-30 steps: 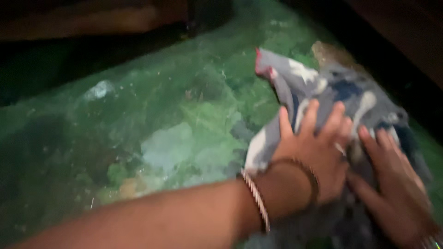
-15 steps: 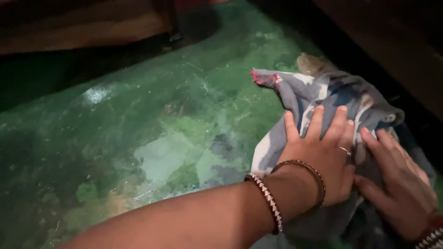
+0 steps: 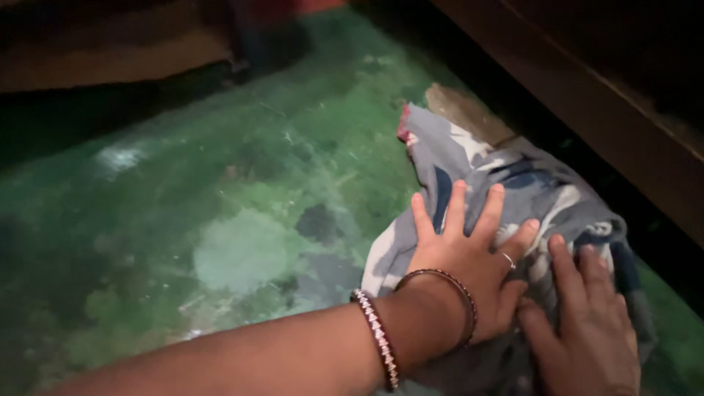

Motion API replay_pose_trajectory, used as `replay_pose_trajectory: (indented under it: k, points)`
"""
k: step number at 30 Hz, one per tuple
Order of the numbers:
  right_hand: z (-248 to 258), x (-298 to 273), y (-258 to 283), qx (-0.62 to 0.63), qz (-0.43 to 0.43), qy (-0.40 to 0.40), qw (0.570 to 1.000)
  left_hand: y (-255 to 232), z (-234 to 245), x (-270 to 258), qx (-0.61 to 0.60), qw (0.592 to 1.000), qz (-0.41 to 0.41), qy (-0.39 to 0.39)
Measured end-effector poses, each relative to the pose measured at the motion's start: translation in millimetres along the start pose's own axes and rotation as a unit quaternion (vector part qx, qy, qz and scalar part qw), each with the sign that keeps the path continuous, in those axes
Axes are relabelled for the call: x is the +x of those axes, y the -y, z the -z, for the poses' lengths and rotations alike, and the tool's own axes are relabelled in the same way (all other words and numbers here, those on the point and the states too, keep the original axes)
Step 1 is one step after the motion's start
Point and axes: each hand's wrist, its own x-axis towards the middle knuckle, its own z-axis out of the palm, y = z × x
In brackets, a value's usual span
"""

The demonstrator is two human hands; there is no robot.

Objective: The person wipes the floor with a cloth by hand, moving across the room and reaching under furniture.

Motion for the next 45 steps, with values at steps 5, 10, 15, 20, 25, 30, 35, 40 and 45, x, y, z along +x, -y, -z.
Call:
replay_pose_trajectory:
  k: [5, 10, 15, 20, 25, 30, 35, 40, 45]
  points:
    - [-3.9, 3.5, -30.5, -0.008, 0.041, 0.010, 0.999, -7.3, -15.9, 13.3, 0.021, 0.999, -0.027, 0.001]
    - [10.4, 43.5, -64.1, 0.039, 0.020, 0.031, 0.999, -23.7, -18.3, 66.5, -0.004, 1.000, -0.017, 0.011]
    - [15.9, 32.2, -88.6, 0.040, -0.073, 0.059, 0.995, -43.7, -23.2, 84.3, -0.008, 0.999, -0.039, 0.026]
    - [6.5, -21.3, -140.1, -0.077, -0.114, 0.087, 0.987, -76.8, -41.2, 64.1, -0.013, 0.992, -0.098, 0.072]
    - [-10.9, -54.6, -202.2, -0.168, -0.078, 0.068, 0.980, -93.8, -51.9, 62.5, -0.021, 0.987, -0.131, 0.096]
    - [-14.2, -48.7, -217.3, -0.164, -0.069, 0.061, 0.982, -93.1, -46.6, 77.4, -0.007, 0.981, -0.165, 0.104]
    - [8.0, -52.5, -183.5, -0.095, -0.169, 0.081, 0.978, -104.6, -42.7, 79.3, 0.012, 0.982, -0.146, 0.121]
    - [-6.4, -93.8, -168.7, -0.128, -0.179, -0.013, 0.975, -103.5, -46.5, 52.4, -0.011, 0.970, -0.209, 0.125]
    - [-14.1, -150.1, -148.8, -0.232, -0.017, -0.118, 0.965, -91.8, -40.3, -0.5, -0.041, 0.967, -0.243, 0.064]
